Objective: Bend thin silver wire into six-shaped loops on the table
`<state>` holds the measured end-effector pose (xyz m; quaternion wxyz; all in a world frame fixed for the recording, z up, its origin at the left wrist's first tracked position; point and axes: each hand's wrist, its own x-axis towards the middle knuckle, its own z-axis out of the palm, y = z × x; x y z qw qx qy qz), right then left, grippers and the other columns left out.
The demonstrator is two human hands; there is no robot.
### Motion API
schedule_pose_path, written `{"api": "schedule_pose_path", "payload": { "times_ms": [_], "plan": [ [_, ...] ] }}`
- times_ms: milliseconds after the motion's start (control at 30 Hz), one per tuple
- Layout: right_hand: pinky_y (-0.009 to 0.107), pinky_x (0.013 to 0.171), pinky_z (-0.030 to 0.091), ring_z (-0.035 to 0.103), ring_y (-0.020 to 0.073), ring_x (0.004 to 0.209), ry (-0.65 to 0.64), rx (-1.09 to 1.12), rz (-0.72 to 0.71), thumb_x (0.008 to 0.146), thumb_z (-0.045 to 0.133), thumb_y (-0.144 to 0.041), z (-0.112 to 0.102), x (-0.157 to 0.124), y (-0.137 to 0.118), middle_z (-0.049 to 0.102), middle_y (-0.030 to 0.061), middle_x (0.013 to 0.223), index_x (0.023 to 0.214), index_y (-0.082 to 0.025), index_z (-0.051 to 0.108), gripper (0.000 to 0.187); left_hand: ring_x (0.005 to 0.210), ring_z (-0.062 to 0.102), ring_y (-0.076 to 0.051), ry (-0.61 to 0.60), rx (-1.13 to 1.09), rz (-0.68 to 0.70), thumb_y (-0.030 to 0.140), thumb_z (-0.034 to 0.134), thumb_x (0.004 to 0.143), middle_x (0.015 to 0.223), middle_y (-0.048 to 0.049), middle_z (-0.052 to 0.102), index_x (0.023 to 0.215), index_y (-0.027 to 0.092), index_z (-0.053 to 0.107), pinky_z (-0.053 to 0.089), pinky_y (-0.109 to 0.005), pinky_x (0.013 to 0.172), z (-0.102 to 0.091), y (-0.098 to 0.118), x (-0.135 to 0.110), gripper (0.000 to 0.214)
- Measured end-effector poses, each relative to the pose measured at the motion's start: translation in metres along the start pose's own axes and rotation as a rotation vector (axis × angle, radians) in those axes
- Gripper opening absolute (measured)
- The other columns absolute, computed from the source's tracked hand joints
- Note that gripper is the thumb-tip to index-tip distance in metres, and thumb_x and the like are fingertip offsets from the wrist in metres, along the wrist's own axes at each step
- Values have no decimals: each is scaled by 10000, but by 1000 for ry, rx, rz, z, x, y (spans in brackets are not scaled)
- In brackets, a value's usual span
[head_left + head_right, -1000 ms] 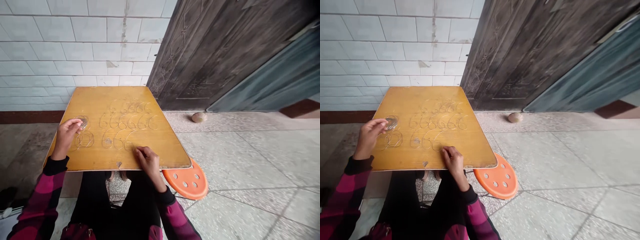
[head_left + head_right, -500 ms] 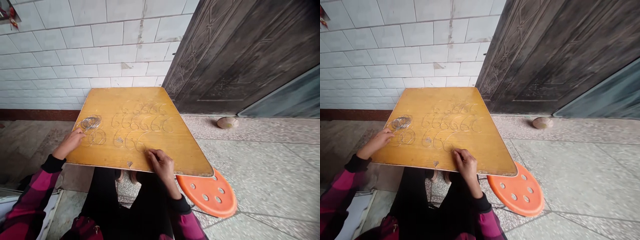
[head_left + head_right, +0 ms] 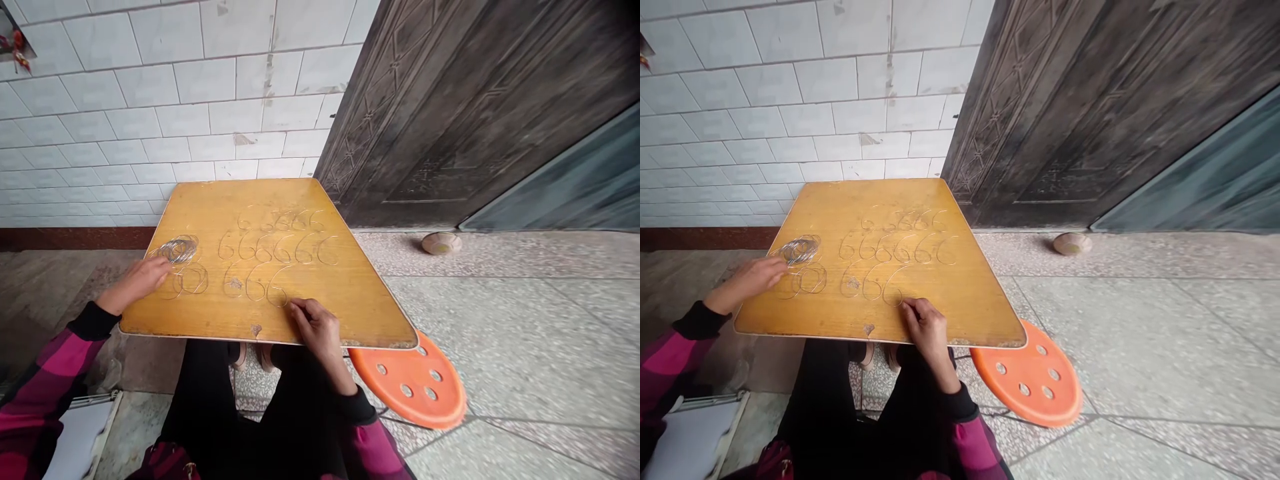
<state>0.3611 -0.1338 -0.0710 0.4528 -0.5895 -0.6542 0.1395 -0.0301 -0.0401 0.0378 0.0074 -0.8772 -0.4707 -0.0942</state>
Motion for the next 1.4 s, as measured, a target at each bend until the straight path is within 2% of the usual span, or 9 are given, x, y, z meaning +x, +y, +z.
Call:
{"api": "schedule_pose_path", "payload": {
  "times_ms": [233, 433, 533, 667, 800, 933, 1033, 1233, 1400],
  "plan": [
    [314, 704, 492, 647, 198, 753, -14, 40, 37, 890, 527, -373, 1, -1, 0, 698, 81, 833, 894, -165, 687, 262, 628, 583, -142, 342, -365, -106, 273, 568, 800, 734, -29, 676, 777, 194, 641, 422, -250, 617, -20, -1, 28, 110],
    [306, 633, 497, 624, 178, 669, -8, 272, 173, 836, 586, -411, -4, 19, -7, 685, 65, 772, 863, -159, 687, 273, 483, 538, -102, 411, -1110, -234, 265, 643, 722, 672, -21, 658, 760, 174, 608, 405, -211, 437, -2, 55, 70, 105],
    [276, 566, 498, 601, 143, 613, -65, 471, 182, 811, 622, -417, -7, 44, -13, 663, 41, 758, 918, -164, 676, 280, 452, 511, -89, 363, -1370, -236, 258, 669, 684, 633, -14, 641, 735, 158, 596, 402, -205, 413, 14, 98, 96, 134],
    [270, 625, 533, 623, 137, 730, -62, 616, 50, 787, 668, -374, -13, 87, -11, 649, 37, 887, 1119, -220, 639, 367, 451, 492, -72, 135, -1623, -253, 258, 701, 651, 623, -14, 631, 728, 142, 595, 379, -185, 407, 34, 141, 125, 176],
    [308, 741, 542, 628, 149, 855, -86, 485, -214, 806, 675, -351, -22, 118, -5, 618, 66, 1085, 1200, -280, 620, 404, 440, 472, -51, -82, -1770, -305, 217, 721, 632, 605, -8, 616, 731, 130, 594, 337, -157, 399, 52, 157, 143, 183],
    [372, 884, 503, 612, 203, 1014, -138, 326, -382, 848, 636, -363, -27, 131, -10, 660, 78, 1070, 1007, -251, 720, 211, 434, 462, -38, -184, -1875, -371, 152, 708, 643, 603, -7, 610, 772, 124, 599, 311, -139, 396, 60, 153, 150, 171],
    [352, 799, 536, 658, 181, 838, -227, 464, -245, 865, 597, -425, -19, 139, -15, 697, 72, 904, 968, -206, 720, 272, 469, 490, -48, -119, -1934, -389, 125, 685, 658, 651, -24, 637, 850, 118, 621, 343, -141, 419, 62, 147, 150, 202],
    [221, 549, 552, 657, 108, 576, -405, 1048, 341, 820, 640, -466, 8, 152, -11, 697, 32, 692, 913, -132, 670, 348, 563, 553, -100, 105, -1719, -256, 235, 721, 691, 689, -24, 641, 866, 115, 676, 451, -212, 494, 69, 146, 145, 217],
    [134, 575, 554, 678, 72, 618, -514, 1314, 466, 769, 735, -309, 15, 141, -7, 720, 13, 723, 888, -128, 678, 224, 555, 541, -98, 175, -1701, -228, 331, 744, 694, 676, -23, 630, 769, 126, 674, 436, -211, 479, 69, 150, 140, 229]
  ]
}}
